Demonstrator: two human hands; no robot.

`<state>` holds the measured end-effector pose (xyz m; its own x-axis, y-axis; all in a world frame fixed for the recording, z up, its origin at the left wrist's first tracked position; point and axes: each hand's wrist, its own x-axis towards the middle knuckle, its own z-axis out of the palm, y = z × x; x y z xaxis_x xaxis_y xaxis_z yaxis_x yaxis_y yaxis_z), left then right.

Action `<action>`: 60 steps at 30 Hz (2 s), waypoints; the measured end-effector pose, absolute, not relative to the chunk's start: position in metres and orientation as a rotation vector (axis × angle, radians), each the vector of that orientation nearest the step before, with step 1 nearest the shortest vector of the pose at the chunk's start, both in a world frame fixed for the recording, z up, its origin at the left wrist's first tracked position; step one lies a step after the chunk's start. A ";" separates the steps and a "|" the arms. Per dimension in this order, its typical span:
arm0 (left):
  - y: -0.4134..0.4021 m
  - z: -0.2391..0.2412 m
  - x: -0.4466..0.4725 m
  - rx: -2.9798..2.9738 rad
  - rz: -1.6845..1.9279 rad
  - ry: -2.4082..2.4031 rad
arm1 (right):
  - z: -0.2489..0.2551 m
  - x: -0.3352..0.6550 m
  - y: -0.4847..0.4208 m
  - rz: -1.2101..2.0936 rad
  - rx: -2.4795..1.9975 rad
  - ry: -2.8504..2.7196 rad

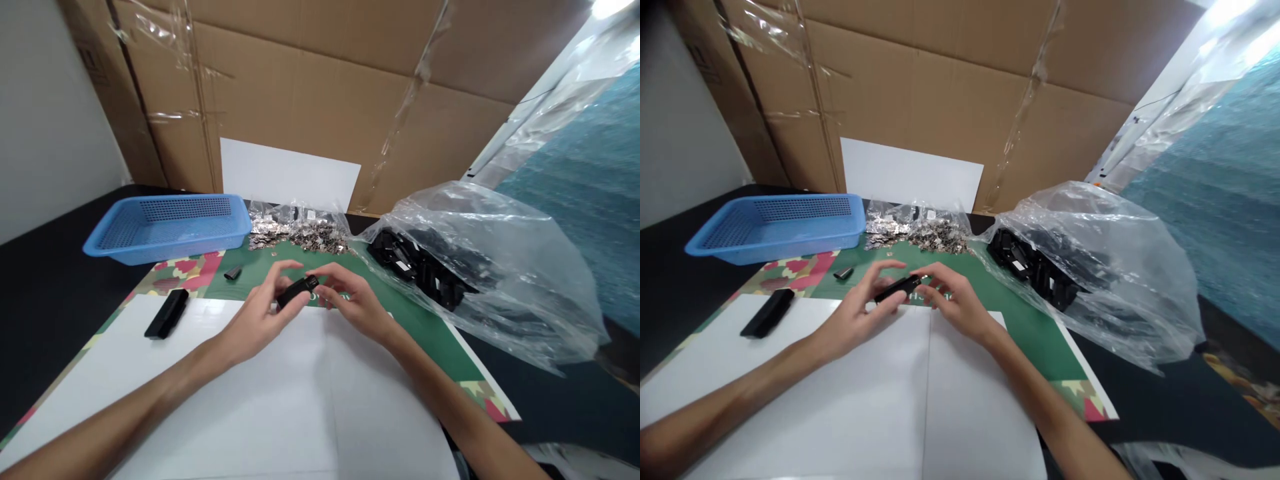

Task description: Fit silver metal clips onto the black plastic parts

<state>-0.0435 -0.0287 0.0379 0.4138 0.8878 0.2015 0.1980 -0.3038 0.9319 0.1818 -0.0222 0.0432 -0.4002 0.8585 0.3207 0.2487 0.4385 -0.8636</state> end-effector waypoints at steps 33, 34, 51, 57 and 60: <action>-0.018 0.028 -0.033 1.512 0.916 0.979 | 0.035 0.178 -0.022 0.659 -0.857 -2.078; -0.018 0.029 -0.033 1.513 0.913 0.995 | 0.034 0.178 -0.022 0.671 -0.856 -2.070; -0.025 0.038 -0.040 1.829 0.937 1.001 | 0.038 0.175 -0.022 0.642 -0.996 -1.969; -0.021 0.036 -0.039 1.636 0.957 0.929 | 0.032 0.175 -0.024 0.606 -0.994 -2.021; -0.018 0.034 -0.039 1.572 0.968 0.911 | 0.031 0.174 -0.027 0.448 -1.006 -2.146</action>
<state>-0.0391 -0.0184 0.0342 0.3876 0.9117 0.1364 0.0811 -0.1811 0.9801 0.1741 -0.0272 0.0312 -0.4422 0.7714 0.4576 0.5237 0.6363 -0.5665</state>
